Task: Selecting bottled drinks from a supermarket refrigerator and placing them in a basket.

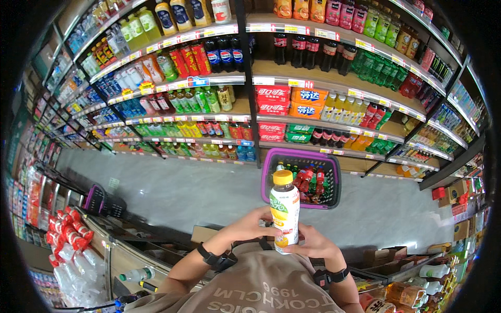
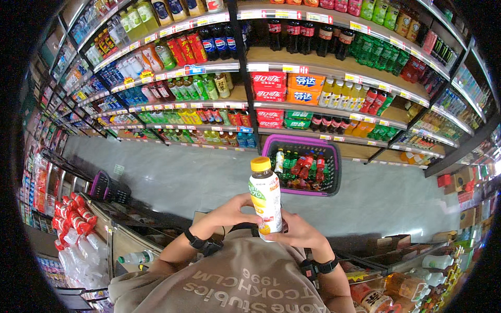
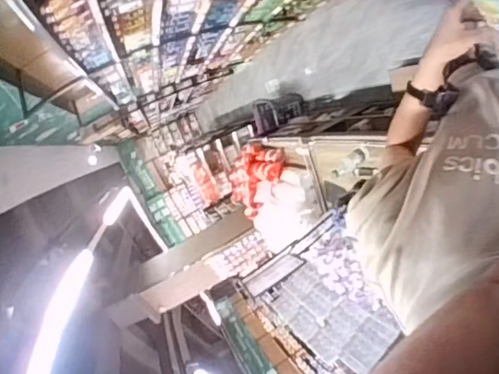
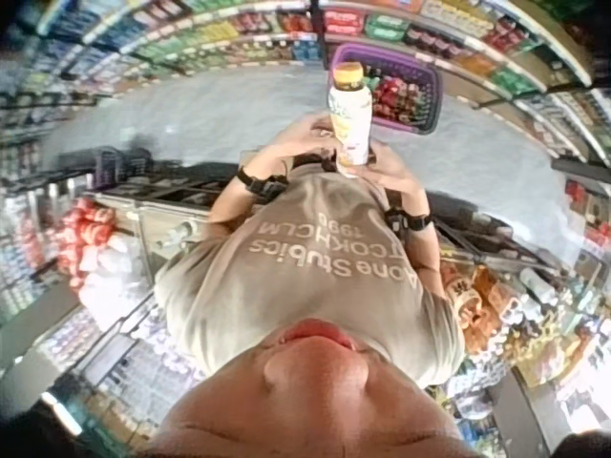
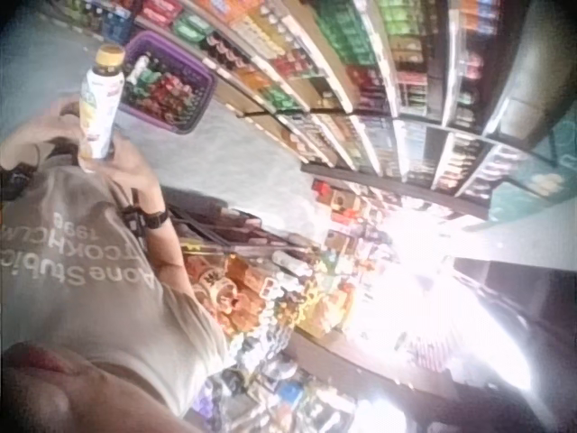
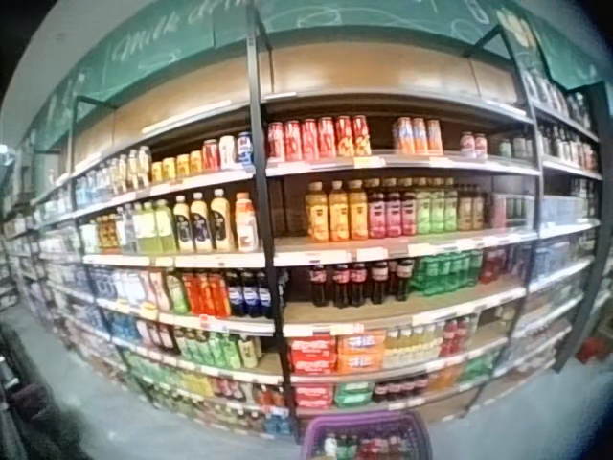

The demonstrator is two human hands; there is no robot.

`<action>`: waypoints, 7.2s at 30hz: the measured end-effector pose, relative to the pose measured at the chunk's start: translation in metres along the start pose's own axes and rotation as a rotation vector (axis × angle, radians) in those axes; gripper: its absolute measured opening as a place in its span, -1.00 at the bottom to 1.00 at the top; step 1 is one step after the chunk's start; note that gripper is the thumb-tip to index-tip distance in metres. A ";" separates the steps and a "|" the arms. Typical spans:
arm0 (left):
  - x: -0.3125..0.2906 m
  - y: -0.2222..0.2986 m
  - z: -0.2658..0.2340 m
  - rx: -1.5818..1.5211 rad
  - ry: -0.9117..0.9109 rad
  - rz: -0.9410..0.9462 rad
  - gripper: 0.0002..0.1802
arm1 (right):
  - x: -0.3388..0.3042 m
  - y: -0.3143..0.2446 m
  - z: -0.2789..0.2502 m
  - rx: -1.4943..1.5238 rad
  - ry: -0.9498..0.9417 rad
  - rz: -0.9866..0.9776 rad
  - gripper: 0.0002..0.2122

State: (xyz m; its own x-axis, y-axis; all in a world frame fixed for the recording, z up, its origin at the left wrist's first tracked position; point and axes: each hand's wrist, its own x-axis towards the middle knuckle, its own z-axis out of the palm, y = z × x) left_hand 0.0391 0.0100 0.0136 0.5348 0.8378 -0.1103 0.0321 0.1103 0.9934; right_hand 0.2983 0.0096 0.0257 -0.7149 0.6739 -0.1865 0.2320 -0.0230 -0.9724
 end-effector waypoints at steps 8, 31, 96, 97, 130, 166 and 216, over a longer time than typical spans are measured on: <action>-0.003 -0.017 -0.020 -0.180 0.120 0.191 -0.87 | -0.014 -0.016 -0.022 0.069 0.193 -0.308 -0.43; 0.025 0.018 0.014 0.347 -0.153 -0.038 -0.58 | 0.010 0.033 -0.012 0.108 0.137 0.017 -0.42; 0.024 -0.022 0.015 0.203 0.212 0.257 0.33 | 0.057 0.043 0.017 -0.192 0.275 -0.361 -0.57; 0.020 -0.024 0.014 0.202 0.210 0.256 0.33 | 0.054 0.044 0.016 -0.191 0.277 -0.359 -0.57; 0.041 -0.044 0.038 0.229 0.249 0.516 0.08 | 0.047 0.050 0.015 0.198 0.143 -0.328 -0.40; -0.039 0.127 0.065 0.086 -0.023 1.159 -0.60 | 0.017 0.081 0.012 0.148 0.379 -0.038 -0.47; -0.027 0.126 0.062 -0.577 -0.065 1.212 -0.25 | 0.017 0.086 -0.013 0.002 0.380 -0.190 -0.47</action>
State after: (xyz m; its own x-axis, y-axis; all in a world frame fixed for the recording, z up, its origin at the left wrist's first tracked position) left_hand 0.0809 -0.0317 0.1441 0.0121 0.5420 0.8403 -0.8358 -0.4559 0.3061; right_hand 0.3152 0.0286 -0.0593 -0.4508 0.8906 0.0608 0.1178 0.1269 -0.9849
